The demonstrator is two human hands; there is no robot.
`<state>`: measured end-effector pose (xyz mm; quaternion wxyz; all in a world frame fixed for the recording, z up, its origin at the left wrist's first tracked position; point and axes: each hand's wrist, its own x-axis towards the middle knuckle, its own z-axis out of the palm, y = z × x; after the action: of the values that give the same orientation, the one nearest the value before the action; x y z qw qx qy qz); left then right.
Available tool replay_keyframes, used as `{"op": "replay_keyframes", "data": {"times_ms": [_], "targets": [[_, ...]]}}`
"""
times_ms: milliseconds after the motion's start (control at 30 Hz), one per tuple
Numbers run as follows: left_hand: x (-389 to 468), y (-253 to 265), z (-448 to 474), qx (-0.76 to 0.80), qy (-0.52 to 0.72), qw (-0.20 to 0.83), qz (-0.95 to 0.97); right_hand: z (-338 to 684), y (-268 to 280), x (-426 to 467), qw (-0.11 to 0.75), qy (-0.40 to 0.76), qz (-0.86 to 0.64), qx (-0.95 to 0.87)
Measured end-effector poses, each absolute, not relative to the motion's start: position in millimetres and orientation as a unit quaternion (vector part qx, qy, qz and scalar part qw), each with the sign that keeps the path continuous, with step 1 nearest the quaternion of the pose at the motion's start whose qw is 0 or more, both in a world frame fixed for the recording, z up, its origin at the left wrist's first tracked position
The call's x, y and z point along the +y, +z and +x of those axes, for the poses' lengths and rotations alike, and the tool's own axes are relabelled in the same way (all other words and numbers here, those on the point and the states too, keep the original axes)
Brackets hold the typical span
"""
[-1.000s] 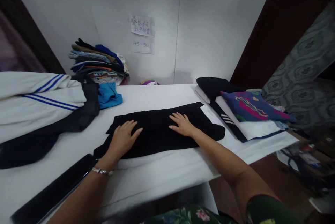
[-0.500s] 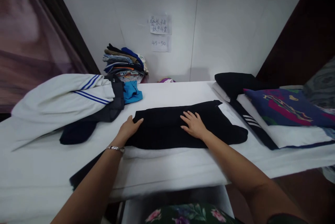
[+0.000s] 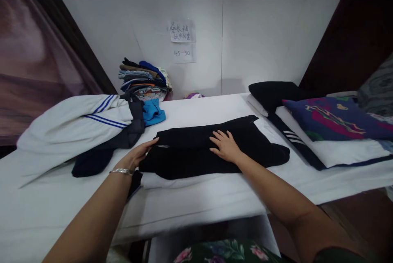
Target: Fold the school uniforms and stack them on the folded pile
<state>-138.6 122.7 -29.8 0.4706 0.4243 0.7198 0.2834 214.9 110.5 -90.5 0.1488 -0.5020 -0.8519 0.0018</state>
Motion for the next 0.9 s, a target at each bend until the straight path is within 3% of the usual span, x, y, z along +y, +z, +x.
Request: {"op": "replay_keyframes", "data": {"times_ms": [100, 167, 333, 567, 900], "targets": [[120.8, -31.7, -143.0, 0.649, 0.274, 0.614, 0.357, 216.6, -91.8, 108.2, 0.171, 0.000, -0.500, -0.849], [118.8, -33.2, -142.1, 0.640, 0.278, 0.631, 0.340, 217.7, -91.5, 106.1, 0.188, -0.005, -0.498, -0.847], [115.5, -38.6, -130.7, 0.671, 0.278, 0.553, 0.410, 218.2, -87.4, 102.0, 0.218, -0.031, -0.486, -0.846], [115.2, -49.3, -118.0, 0.679, 0.395, 0.414, 0.461, 212.6, -84.2, 105.3, 0.134, 0.009, -0.476, -0.869], [115.6, 8.2, -94.3, 0.635, 0.490, 0.336, 0.495, 211.6, -81.8, 105.1, 0.123, 0.013, -0.471, -0.873]]}}
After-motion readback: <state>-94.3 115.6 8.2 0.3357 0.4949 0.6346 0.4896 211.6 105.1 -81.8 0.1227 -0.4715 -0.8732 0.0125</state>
